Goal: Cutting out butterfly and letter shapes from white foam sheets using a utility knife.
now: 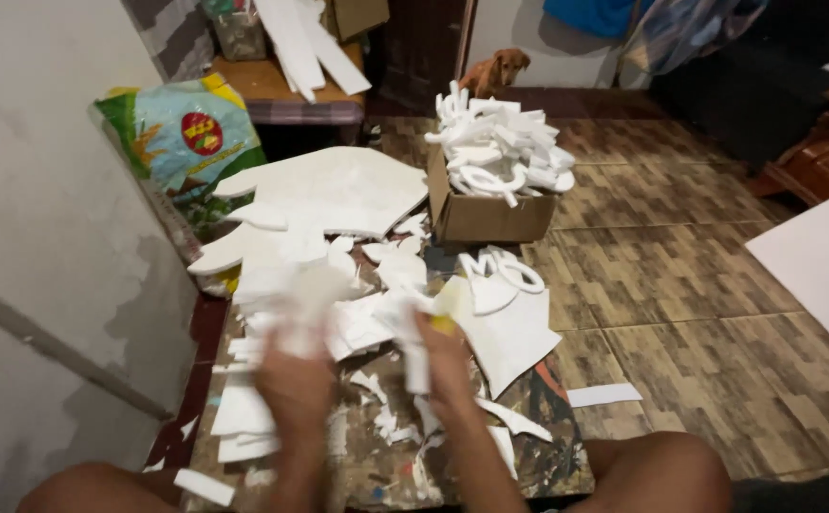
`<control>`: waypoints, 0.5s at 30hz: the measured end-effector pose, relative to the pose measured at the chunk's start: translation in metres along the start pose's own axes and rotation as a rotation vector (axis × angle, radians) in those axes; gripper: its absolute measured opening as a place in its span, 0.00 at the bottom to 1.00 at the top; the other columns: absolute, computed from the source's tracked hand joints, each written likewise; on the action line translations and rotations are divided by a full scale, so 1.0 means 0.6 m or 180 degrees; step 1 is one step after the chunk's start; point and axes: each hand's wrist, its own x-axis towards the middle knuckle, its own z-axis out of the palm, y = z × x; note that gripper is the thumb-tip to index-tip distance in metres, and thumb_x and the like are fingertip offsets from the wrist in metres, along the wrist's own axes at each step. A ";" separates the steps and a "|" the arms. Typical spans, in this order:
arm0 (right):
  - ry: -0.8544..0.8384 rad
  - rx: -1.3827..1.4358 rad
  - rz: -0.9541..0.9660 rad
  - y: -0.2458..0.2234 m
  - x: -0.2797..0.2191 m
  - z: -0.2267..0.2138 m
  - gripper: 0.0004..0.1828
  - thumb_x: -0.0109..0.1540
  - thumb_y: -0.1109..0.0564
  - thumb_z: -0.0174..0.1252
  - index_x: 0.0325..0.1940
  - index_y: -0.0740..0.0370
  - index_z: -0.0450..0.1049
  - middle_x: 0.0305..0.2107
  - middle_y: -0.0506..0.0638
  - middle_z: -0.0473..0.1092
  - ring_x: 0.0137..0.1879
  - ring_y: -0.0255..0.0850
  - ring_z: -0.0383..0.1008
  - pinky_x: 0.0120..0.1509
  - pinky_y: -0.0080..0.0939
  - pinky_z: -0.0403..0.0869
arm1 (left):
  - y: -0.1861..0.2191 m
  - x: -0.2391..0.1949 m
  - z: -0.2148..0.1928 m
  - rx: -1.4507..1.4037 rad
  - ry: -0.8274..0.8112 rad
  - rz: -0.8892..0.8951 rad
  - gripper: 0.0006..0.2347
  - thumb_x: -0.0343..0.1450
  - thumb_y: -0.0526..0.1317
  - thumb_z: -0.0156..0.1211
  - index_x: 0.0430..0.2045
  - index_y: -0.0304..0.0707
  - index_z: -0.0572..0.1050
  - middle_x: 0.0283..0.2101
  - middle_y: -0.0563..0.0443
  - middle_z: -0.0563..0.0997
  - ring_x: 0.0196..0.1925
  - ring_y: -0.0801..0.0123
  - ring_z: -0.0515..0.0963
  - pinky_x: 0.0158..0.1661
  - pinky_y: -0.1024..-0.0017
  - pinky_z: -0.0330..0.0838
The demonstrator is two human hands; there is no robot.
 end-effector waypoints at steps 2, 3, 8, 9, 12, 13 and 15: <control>-0.0573 -0.0630 0.0022 0.001 -0.001 0.113 0.15 0.64 0.47 0.58 0.35 0.61 0.76 0.27 0.49 0.73 0.34 0.38 0.73 0.38 0.32 0.73 | -0.037 0.081 -0.069 0.0036 0.0735 0.0386 0.20 0.70 0.50 0.67 0.49 0.37 0.77 0.35 0.41 0.81 0.31 0.56 0.80 0.30 0.64 0.74; -0.1120 -0.1266 0.0009 -0.005 0.001 0.168 0.15 0.66 0.46 0.54 0.37 0.60 0.75 0.30 0.51 0.76 0.39 0.38 0.78 0.43 0.28 0.79 | -0.049 0.124 -0.102 0.0053 0.1452 0.0789 0.24 0.67 0.49 0.73 0.55 0.35 0.78 0.42 0.35 0.83 0.39 0.45 0.81 0.36 0.55 0.71; -0.1009 -0.1671 -0.0071 -0.017 -0.019 0.241 0.27 0.58 0.31 0.55 0.27 0.57 0.74 0.19 0.48 0.68 0.25 0.37 0.64 0.28 0.41 0.61 | -0.053 0.160 -0.161 0.0438 0.1500 0.0120 0.41 0.78 0.60 0.58 0.71 0.16 0.51 0.68 0.17 0.40 0.68 0.24 0.35 0.65 0.32 0.35; -0.0965 -0.1423 -0.0026 -0.007 -0.010 0.231 0.20 0.61 0.38 0.59 0.31 0.57 0.75 0.18 0.44 0.65 0.21 0.33 0.58 0.24 0.38 0.57 | -0.042 0.140 -0.169 0.0315 0.1693 0.0415 0.37 0.87 0.52 0.62 0.73 0.11 0.48 0.69 0.21 0.36 0.69 0.29 0.31 0.68 0.33 0.33; -0.0833 -0.1880 0.0118 -0.041 -0.033 0.100 0.11 0.68 0.48 0.52 0.37 0.53 0.73 0.24 0.40 0.66 0.25 0.30 0.61 0.28 0.26 0.66 | -0.030 0.087 -0.118 0.0206 0.2385 0.2220 0.25 0.73 0.34 0.69 0.60 0.13 0.66 0.63 0.15 0.64 0.66 0.24 0.60 0.63 0.37 0.52; -0.0814 -0.1892 0.0149 -0.037 -0.029 0.046 0.11 0.68 0.48 0.52 0.37 0.53 0.73 0.24 0.40 0.66 0.25 0.30 0.61 0.28 0.26 0.66 | -0.025 0.043 -0.082 0.0209 0.2349 0.2206 0.25 0.73 0.34 0.69 0.60 0.13 0.66 0.63 0.15 0.64 0.66 0.24 0.60 0.63 0.37 0.52; -0.0910 -0.2328 -0.0172 -0.036 -0.021 -0.063 0.13 0.61 0.46 0.59 0.43 0.54 0.78 0.28 0.42 0.74 0.30 0.29 0.71 0.34 0.24 0.72 | -0.008 -0.043 -0.010 -0.0793 -0.0045 0.1992 0.27 0.61 0.29 0.70 0.53 0.15 0.66 0.53 0.25 0.75 0.57 0.40 0.76 0.54 0.61 0.76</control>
